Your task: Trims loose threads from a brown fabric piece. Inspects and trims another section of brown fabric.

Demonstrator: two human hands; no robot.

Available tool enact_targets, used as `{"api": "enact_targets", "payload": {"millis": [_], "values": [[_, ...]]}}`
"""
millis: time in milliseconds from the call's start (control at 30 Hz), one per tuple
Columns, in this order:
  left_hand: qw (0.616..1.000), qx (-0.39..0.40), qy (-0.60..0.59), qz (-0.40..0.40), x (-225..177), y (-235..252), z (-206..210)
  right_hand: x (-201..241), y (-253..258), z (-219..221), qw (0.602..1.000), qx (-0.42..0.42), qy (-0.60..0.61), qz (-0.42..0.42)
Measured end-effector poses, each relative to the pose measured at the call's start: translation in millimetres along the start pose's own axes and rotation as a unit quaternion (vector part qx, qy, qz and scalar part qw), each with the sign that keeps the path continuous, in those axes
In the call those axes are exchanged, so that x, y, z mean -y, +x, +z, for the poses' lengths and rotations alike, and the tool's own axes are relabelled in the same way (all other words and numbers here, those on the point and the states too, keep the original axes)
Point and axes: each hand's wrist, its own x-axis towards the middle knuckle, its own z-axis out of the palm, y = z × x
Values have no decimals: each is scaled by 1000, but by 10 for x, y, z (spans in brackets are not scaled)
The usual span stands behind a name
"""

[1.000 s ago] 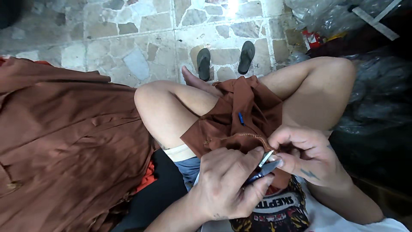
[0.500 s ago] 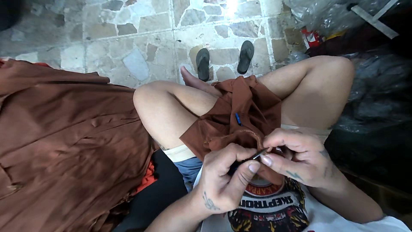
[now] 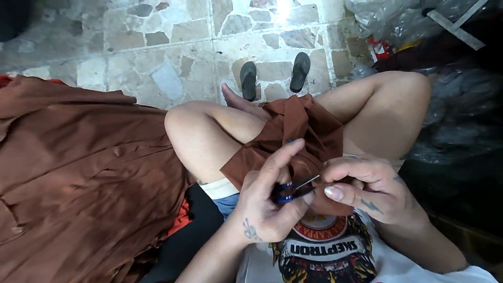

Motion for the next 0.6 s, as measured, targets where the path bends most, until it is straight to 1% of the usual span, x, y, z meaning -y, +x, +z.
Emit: {"api": "enact_targets", "payload": {"millis": [67, 100, 133, 167, 200, 233, 267, 333, 400, 433, 533, 600], "values": [[992, 79, 99, -21, -15, 38, -162, -3, -13, -31, 1000, -17, 0, 2], [986, 102, 127, -37, -28, 51, -262, 3, -21, -54, 999, -31, -7, 6], [986, 91, 130, -50, -43, 55, -351, 9, -24, -76, 999, -45, -14, 9], [990, 51, 115, -55, -57, 60, -417, 12, -22, -96, 998, -54, -15, 8], [995, 0, 89, -52, -71, 73, -442, 13, -20, -111, 999, -53, -12, 5], [996, -33, 63, -46, -95, 90, -434, 8, -20, -111, 999, -47, -6, 3], [998, -41, 41, -39, -126, 105, -393, 3, -18, -101, 999, -35, -3, 2], [1000, 2, 4, -30, -137, 131, -238, -15, 3, -63, 1000, -13, -6, 0], [999, 39, -32, -9, -50, 170, -89, -23, 19, -32, 1000, -17, -20, 0], [998, 42, -46, -1, -5, 184, -71, -25, 19, -33, 999, -30, -41, 4], [996, -4, -92, -7, 32, 157, -140, -23, -32, -65, 992, -74, -99, 17], [990, -35, -134, -19, 30, 113, -178, -24, -62, -55, 991, -83, -107, 23]]}}
